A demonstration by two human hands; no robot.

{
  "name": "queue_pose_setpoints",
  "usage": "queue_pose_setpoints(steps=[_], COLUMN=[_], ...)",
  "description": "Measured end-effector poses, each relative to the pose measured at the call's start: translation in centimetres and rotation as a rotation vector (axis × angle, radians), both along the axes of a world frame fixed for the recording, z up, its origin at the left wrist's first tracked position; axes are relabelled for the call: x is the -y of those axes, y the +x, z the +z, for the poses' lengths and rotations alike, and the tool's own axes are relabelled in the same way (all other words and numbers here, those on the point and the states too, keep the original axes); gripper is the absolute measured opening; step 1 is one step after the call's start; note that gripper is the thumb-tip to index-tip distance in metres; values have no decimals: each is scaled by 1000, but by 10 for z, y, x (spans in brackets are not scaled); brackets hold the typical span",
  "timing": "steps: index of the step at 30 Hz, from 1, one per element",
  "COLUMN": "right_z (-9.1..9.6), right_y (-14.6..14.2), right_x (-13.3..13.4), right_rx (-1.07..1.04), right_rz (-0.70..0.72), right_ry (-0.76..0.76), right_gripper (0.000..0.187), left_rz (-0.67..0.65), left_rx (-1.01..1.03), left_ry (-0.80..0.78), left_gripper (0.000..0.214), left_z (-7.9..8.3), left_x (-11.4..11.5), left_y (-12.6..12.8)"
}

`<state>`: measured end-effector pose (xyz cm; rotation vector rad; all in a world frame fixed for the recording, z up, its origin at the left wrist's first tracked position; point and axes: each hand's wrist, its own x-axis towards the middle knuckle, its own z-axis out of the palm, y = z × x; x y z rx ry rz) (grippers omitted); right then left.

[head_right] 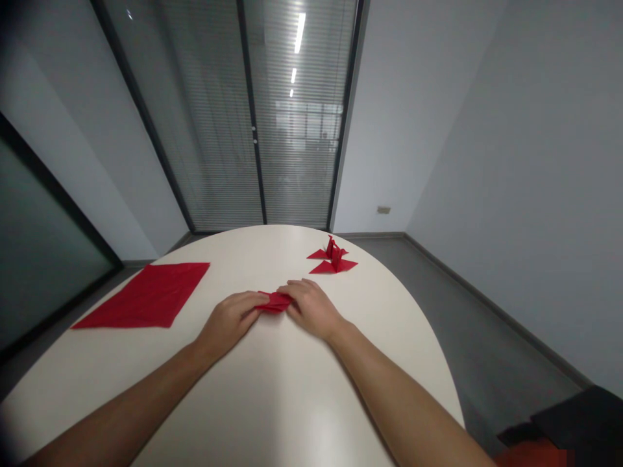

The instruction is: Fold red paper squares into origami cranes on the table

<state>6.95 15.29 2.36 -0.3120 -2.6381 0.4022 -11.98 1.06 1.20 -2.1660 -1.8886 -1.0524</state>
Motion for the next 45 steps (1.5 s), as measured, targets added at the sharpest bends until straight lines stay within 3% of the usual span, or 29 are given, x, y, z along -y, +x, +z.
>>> queue_pose_setpoints(steps=[5,13,20,27,31,36,39,42,45], right_z=[-1,5,-4,-6,-5,-9,-13,-16,-19], right_y=[0,0,-3,-9,-12,-12,-11,-10,-9], right_x=[-1,1,-5,-13,-14,-15,-15,-15,-17], right_rx=[25,-36,-272,-545,-644,-540,-434,-363,-313], right_rz=[-38,-205,-288,-280,-232,-327,-343,-330,-348], right_ry=[29,-60,-432,-770,-1024,-1068,-1068,-1034,-943], right_gripper=[20,18,15,31,42,44,43,41,39], left_rz=[59,281,349,282,230,242,337,436,283], left_rx=[55,170,376,598,694,455,205,40,-13], left_ry=[-10,80,113,78,49,-56,-159,-109,2], left_gripper=[24,15,20,22,35,48,47,46,33], left_z=[2,-6,-5,-2,-5,-2,2,6,4], left_x=[-1,-5,-7,-8,-8,-3,1,3,2], left_y=[1,-7,-13,-7,-3,1,3,3,2])
